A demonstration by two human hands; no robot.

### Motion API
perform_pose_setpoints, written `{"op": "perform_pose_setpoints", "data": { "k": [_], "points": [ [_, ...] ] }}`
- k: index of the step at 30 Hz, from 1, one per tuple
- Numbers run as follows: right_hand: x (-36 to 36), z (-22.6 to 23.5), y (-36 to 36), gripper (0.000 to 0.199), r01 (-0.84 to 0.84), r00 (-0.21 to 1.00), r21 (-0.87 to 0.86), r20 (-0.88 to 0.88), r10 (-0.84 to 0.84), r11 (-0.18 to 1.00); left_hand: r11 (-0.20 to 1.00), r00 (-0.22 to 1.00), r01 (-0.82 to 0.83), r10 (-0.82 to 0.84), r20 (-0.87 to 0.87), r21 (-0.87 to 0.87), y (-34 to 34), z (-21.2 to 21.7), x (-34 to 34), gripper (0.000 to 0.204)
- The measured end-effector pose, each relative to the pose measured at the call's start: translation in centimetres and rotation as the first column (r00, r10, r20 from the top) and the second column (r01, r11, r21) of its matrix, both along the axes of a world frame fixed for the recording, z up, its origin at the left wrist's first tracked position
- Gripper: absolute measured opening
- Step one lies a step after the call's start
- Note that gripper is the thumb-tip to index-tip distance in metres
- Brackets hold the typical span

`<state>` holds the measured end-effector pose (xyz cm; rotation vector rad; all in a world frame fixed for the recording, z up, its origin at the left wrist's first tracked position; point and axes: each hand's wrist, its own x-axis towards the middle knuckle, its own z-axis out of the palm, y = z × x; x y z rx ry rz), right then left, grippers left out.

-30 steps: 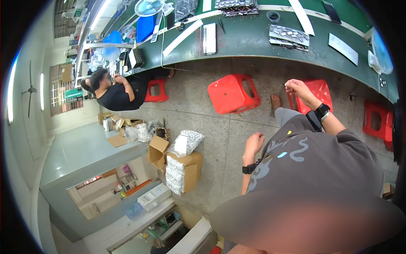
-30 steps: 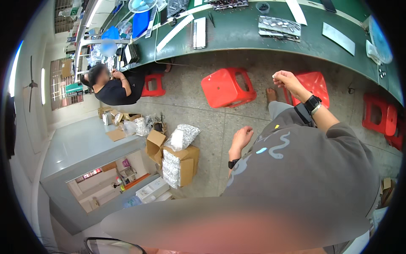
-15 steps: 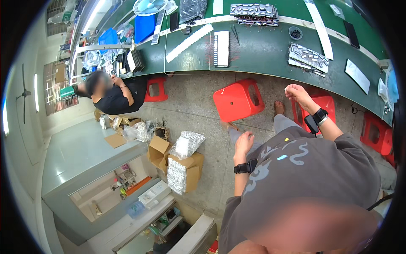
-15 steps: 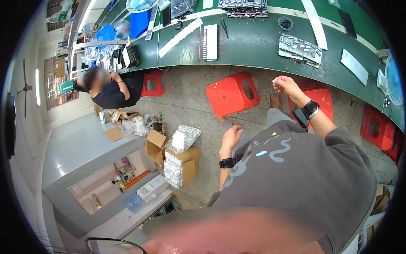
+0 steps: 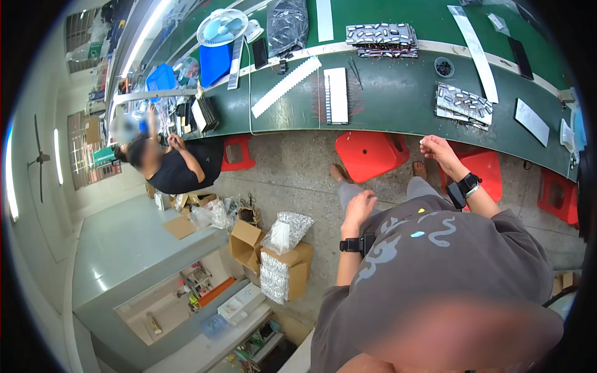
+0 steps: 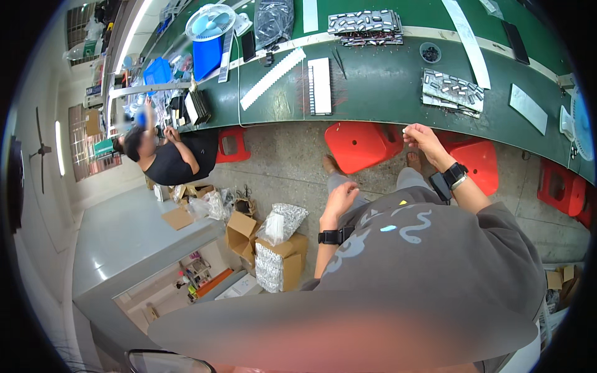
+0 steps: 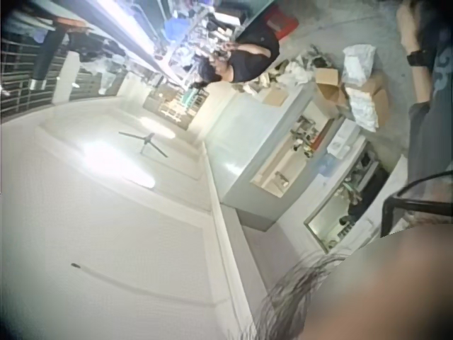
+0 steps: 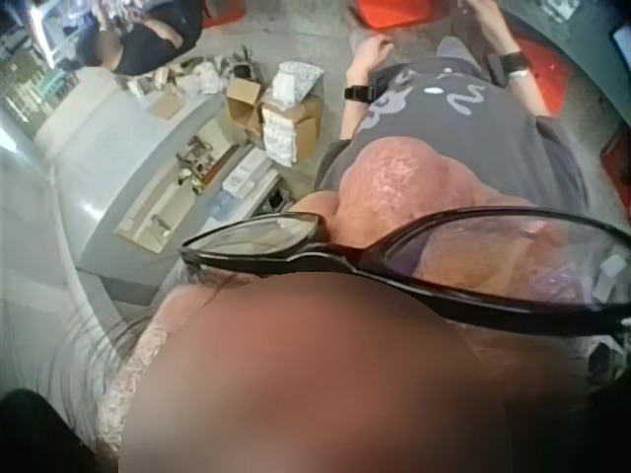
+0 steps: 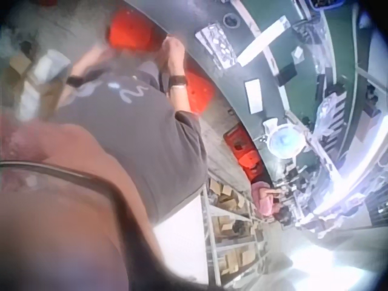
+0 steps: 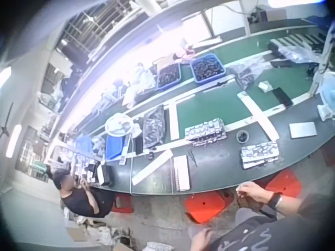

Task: The recorder marks and assembles small electronic components onto strips at a manual workstation.

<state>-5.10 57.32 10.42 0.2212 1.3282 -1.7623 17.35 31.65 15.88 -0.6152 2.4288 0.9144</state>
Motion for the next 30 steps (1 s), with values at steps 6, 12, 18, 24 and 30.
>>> {"op": "perform_pose_setpoints", "data": {
  "k": [6,12,18,24,30],
  "points": [
    [-1.0,-0.2,-3.4,0.016,0.174,0.985,0.006,-0.001,-0.174,0.985,0.989,0.966,0.144,-0.149,-0.210,-0.039,-7.3,0.4,-8.1,0.026],
    [-0.3,-0.5,-11.2,0.014,0.445,0.895,0.072,-0.082,-0.439,0.893,0.925,0.933,0.252,-0.154,-0.325,0.285,-17.6,-2.0,-15.8,0.023],
    [0.7,5.5,-16.6,0.014,0.608,0.789,0.102,-0.184,-0.586,0.787,0.851,0.812,0.492,-0.371,-0.451,0.185,-26.7,0.7,-24.6,0.021],
    [-2.2,13.9,-8.1,0.013,0.777,0.543,-0.055,-0.448,-0.711,0.628,0.789,0.701,0.606,-0.472,-0.535,0.098,-22.8,6.1,-35.5,0.023],
    [-2.5,15.5,2.4,0.014,0.872,0.348,-0.180,-0.424,-0.836,0.455,0.525,0.278,0.847,-0.572,-0.771,-0.084,-0.1,9.3,-53.8,0.032]
  ]
}}
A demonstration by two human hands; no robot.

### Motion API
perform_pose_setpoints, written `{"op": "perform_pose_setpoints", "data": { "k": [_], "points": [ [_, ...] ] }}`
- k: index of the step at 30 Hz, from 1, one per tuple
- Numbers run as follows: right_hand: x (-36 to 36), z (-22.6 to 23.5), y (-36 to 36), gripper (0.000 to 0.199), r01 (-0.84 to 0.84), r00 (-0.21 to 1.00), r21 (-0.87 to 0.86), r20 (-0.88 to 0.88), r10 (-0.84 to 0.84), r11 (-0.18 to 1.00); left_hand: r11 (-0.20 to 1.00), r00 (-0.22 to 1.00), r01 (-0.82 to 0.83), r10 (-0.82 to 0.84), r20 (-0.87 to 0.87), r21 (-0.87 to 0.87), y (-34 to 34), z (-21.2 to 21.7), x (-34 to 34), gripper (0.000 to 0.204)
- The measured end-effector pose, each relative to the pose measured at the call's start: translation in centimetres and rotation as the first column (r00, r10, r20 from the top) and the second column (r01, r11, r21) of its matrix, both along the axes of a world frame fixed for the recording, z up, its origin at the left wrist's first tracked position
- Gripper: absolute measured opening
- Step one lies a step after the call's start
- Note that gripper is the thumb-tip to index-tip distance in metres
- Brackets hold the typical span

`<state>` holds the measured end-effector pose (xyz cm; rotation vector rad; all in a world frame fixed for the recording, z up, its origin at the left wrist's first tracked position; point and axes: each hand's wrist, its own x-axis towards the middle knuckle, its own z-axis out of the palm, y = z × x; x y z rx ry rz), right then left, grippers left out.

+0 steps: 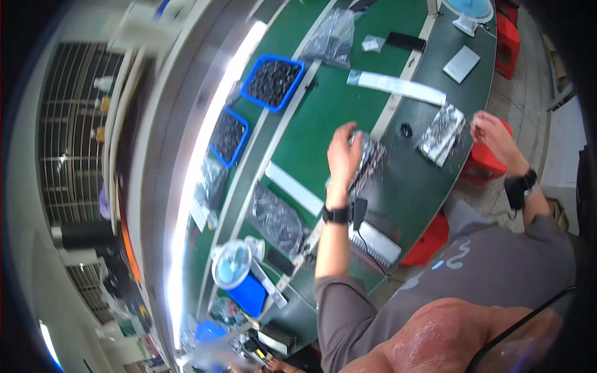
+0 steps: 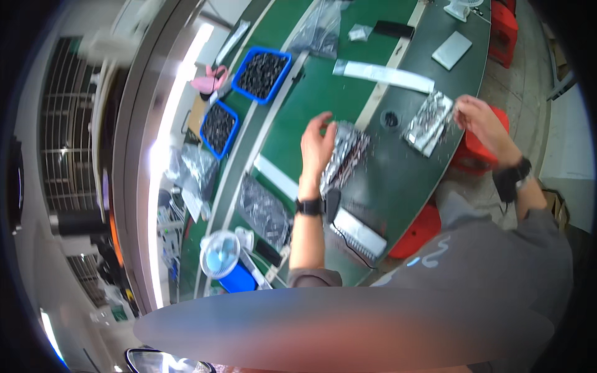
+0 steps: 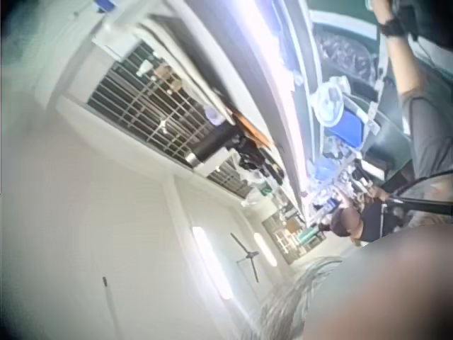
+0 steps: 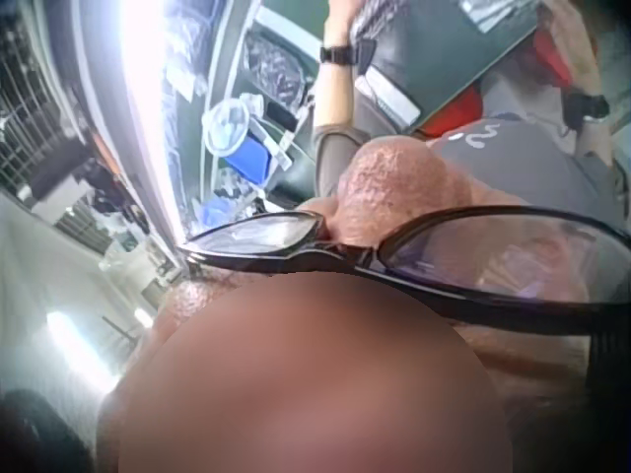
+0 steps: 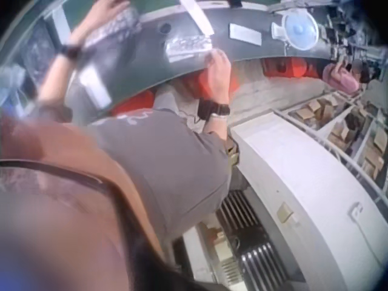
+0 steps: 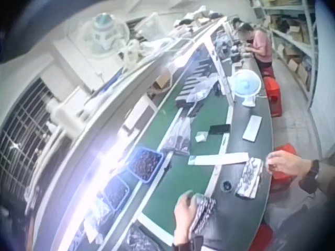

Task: The recorder marks and assembles small electronic components onto strips at a manual workstation.

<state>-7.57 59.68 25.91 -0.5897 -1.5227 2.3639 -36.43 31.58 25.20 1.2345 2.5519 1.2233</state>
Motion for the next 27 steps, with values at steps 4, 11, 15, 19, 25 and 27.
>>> {"op": "perform_pose_setpoints", "data": {
  "k": [4,11,15,19,25,27],
  "points": [
    [4.7,-5.0,5.7,0.013,0.191,0.981,-0.057,0.046,-0.189,0.980,0.996,0.998,0.000,-0.006,-0.070,-0.089,17.1,-6.1,-14.2,0.054],
    [16.3,-12.3,9.3,0.026,0.618,0.758,-0.132,0.364,-0.542,0.775,0.900,0.761,-0.384,0.436,-0.480,0.208,36.4,-17.0,-27.7,0.063],
    [18.0,-15.3,9.4,0.023,0.647,0.735,-0.159,0.387,-0.556,0.745,0.921,0.798,-0.367,0.384,-0.465,0.131,40.1,-17.3,-31.9,0.064],
    [17.8,-16.2,9.2,0.019,0.655,0.716,-0.176,0.453,-0.531,0.734,0.922,0.840,-0.388,0.355,-0.410,0.003,35.3,-20.7,-38.8,0.065],
    [15.1,-15.0,8.9,0.016,0.621,0.716,-0.150,0.508,-0.478,0.769,0.933,0.899,-0.349,0.306,0.314,0.090,25.5,-13.5,-38.3,0.035],
    [12.9,-13.6,8.4,0.016,0.577,0.753,-0.154,0.480,-0.449,0.802,0.917,0.908,-0.336,0.255,0.331,0.216,19.3,-9.8,-38.6,0.029]
  ]
}}
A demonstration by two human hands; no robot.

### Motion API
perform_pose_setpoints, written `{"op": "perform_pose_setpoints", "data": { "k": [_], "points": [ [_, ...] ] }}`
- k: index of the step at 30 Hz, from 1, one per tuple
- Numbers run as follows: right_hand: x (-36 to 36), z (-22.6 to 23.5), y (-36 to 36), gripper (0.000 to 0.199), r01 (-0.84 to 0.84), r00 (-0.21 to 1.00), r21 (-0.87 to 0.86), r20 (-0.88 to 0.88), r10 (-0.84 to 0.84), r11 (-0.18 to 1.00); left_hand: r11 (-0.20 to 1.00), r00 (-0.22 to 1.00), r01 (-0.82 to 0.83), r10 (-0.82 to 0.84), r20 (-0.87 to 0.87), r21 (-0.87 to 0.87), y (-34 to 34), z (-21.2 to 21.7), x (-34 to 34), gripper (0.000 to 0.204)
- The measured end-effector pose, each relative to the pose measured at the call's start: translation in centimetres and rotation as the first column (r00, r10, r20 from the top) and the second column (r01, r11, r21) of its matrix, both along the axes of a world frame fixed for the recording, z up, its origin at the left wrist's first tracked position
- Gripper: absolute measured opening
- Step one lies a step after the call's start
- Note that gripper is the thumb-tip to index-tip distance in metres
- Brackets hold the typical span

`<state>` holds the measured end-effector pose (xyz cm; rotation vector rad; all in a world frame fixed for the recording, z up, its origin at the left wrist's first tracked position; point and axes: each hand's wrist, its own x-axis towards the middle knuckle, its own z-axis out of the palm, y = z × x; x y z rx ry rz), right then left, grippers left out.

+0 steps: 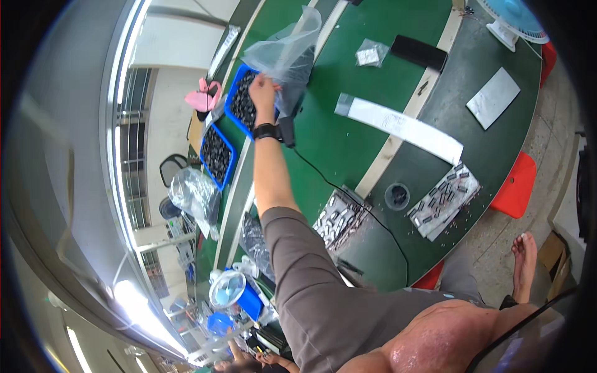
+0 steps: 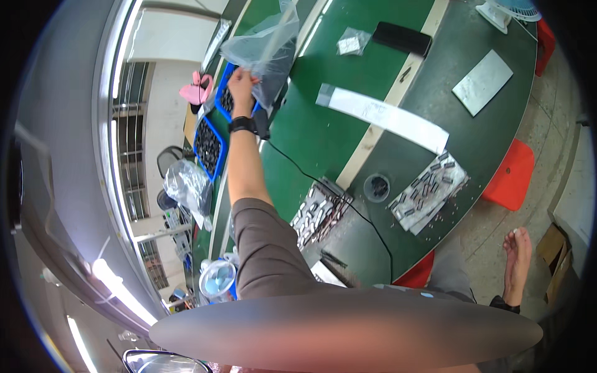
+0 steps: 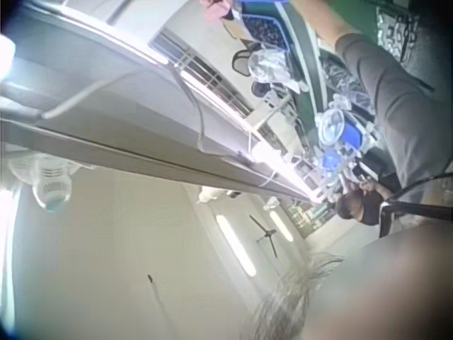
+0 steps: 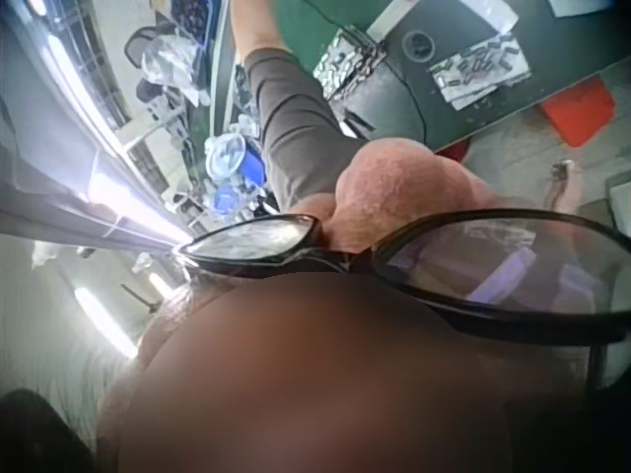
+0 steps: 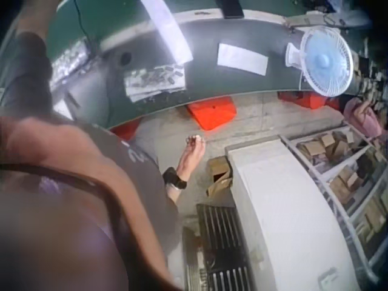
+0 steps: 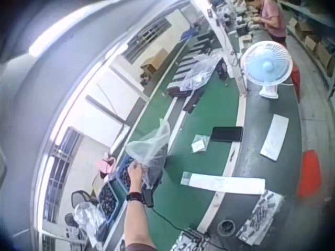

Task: The recorder marks and assembles small electronic components onto strips at a manual workstation.

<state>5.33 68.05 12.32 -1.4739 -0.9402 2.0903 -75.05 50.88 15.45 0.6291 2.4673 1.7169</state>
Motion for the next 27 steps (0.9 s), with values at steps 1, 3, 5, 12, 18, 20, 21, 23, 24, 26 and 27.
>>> {"op": "perform_pose_setpoints", "data": {
  "k": [1,3,5,12,18,20,21,23,24,26,27],
  "points": [
    [-1.0,1.0,-0.6,0.015,-0.015,1.000,0.022,-0.024,0.015,1.000,1.000,1.000,-0.017,0.017,0.007,0.000,-2.4,1.9,0.0,0.029],
    [-2.3,2.4,-1.9,0.015,-0.055,0.998,0.042,-0.038,0.057,0.998,0.994,0.988,0.111,-0.111,0.105,0.001,-7.8,5.2,0.9,0.027],
    [-3.4,3.4,-3.3,0.014,-0.154,0.984,0.054,-0.081,0.158,0.987,0.994,0.984,0.109,-0.108,0.140,-0.005,-12.2,7.2,2.8,0.026],
    [-6.2,3.7,-7.4,0.012,-0.362,0.922,0.098,-0.108,0.372,0.927,0.980,0.950,0.166,-0.131,0.283,-0.106,-28.1,4.3,10.9,0.025],
    [-8.9,4.7,-11.6,0.010,-0.454,0.882,0.104,-0.093,0.463,0.885,0.945,0.955,-0.098,0.177,0.237,-0.312,-38.7,-3.7,20.2,0.024],
    [-9.3,5.0,-12.5,0.010,-0.497,0.857,0.118,-0.091,0.507,0.860,0.914,0.966,-0.244,0.199,-0.166,-0.325,-37.1,-1.7,23.4,0.022],
    [-9.6,5.3,-12.9,0.010,-0.537,0.829,0.135,-0.100,0.551,0.833,0.914,0.965,-0.248,0.205,-0.162,-0.320,-36.9,-0.1,24.8,0.022],
    [-9.7,5.6,-13.5,0.010,-0.568,0.805,0.158,-0.099,0.585,0.808,0.936,0.883,-0.320,0.238,-0.404,-0.149,-35.6,3.3,27.1,0.024],
    [-9.7,5.5,-13.9,0.010,-0.581,0.796,0.160,-0.090,0.598,0.798,0.941,0.820,-0.333,0.261,-0.510,-0.055,-34.5,4.7,27.8,0.026],
    [-9.4,5.6,-14.4,0.011,-0.608,0.779,0.157,-0.076,0.623,0.779,0.983,0.906,-0.070,-0.007,-0.422,-0.168,-30.7,7.2,30.0,0.023],
    [-9.3,5.8,-14.6,0.011,-0.606,0.780,0.154,-0.076,0.621,0.780,0.946,0.911,0.190,-0.269,-0.312,-0.262,-29.5,7.7,31.2,0.023]
  ]
}}
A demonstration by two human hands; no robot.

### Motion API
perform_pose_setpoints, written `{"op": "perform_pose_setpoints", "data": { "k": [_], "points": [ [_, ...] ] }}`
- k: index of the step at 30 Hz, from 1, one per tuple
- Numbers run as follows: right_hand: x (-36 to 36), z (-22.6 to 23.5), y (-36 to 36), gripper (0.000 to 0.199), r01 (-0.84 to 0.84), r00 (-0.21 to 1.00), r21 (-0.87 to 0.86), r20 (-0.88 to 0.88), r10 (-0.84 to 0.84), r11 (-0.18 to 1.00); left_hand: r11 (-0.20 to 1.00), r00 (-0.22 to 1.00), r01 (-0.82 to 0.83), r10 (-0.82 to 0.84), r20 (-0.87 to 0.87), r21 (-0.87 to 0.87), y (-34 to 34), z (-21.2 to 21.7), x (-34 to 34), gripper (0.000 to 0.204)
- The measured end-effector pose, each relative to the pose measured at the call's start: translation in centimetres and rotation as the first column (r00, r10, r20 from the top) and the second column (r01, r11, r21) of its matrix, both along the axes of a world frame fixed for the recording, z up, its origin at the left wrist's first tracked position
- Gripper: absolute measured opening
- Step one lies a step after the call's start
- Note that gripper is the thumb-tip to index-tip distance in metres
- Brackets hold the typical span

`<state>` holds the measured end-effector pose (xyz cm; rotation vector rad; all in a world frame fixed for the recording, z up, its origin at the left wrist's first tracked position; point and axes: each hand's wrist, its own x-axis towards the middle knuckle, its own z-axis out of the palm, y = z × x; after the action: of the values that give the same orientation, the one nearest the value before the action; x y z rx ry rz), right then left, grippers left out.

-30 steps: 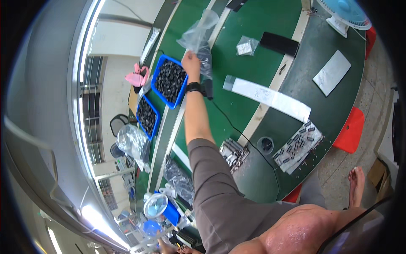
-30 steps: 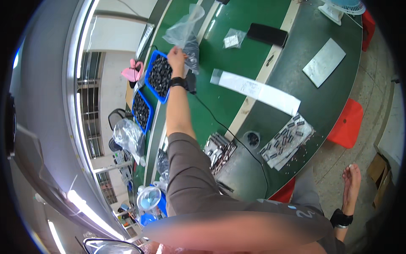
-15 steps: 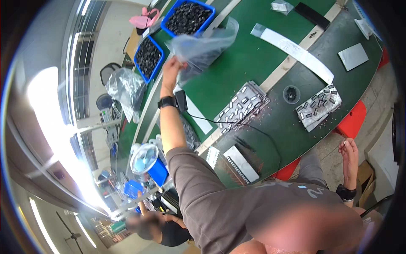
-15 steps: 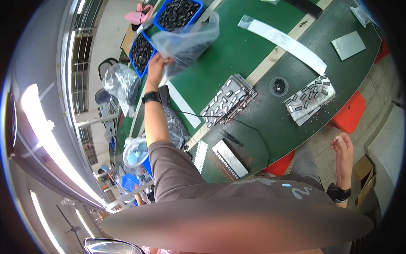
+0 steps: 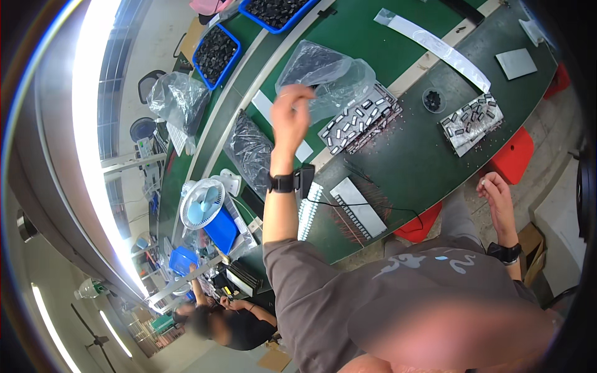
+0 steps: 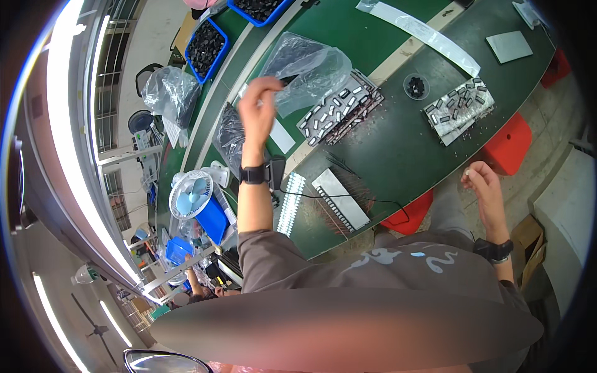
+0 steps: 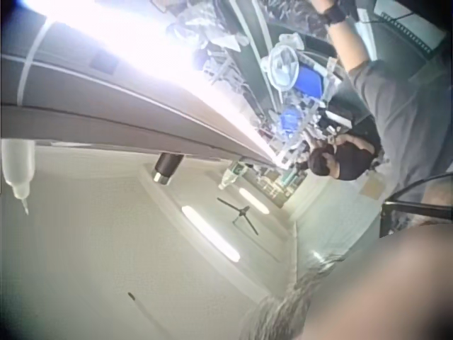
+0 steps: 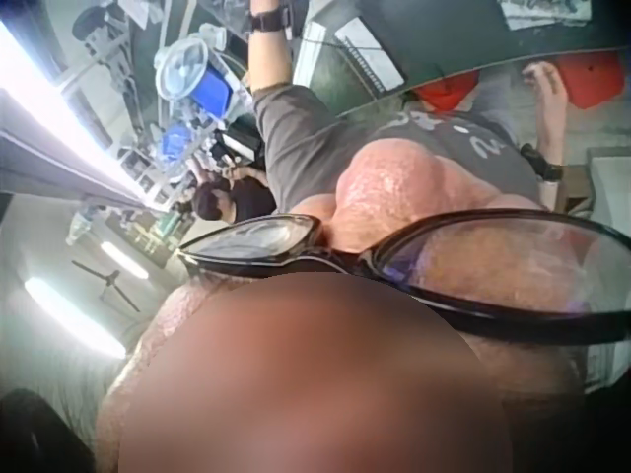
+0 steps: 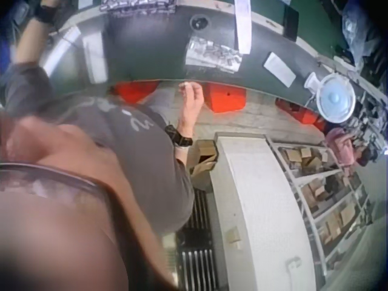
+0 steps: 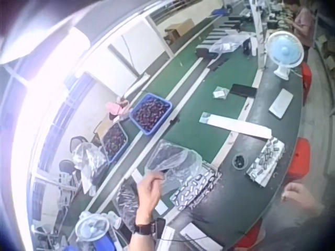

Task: The recorder marks and assembles small electronic components onto strips at a manual workstation.

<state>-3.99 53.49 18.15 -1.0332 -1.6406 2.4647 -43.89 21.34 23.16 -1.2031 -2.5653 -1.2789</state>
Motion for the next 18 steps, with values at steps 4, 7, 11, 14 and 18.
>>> {"op": "perform_pose_setpoints", "data": {
  "k": [4,7,11,14,18],
  "points": [
    [0.1,0.0,-0.2,0.010,-0.055,0.998,-0.013,-0.001,0.055,0.998,0.859,0.974,0.092,0.028,0.225,-0.505,3.7,-2.9,-1.6,0.025],
    [1.2,-1.0,0.4,0.011,0.030,0.999,-0.031,0.018,-0.029,0.999,0.743,0.995,-0.101,0.066,-0.078,-0.662,2.8,-8.5,-5.7,0.020],
    [2.2,-2.1,1.5,0.011,0.083,0.996,-0.023,0.046,-0.082,0.996,0.648,0.941,-0.309,0.100,-0.324,-0.696,2.7,-13.0,-8.9,0.020],
    [3.0,-2.9,2.4,0.011,0.119,0.991,-0.010,0.063,-0.118,0.993,0.526,0.913,-0.363,0.035,-0.407,-0.769,6.0,-10.6,-9.1,0.020],
    [3.0,-3.4,2.8,0.011,0.123,0.990,-0.014,0.070,-0.122,0.992,0.529,0.746,-0.256,-0.424,-0.513,-0.809,4.7,-10.0,-10.3,0.022]
  ]
}}
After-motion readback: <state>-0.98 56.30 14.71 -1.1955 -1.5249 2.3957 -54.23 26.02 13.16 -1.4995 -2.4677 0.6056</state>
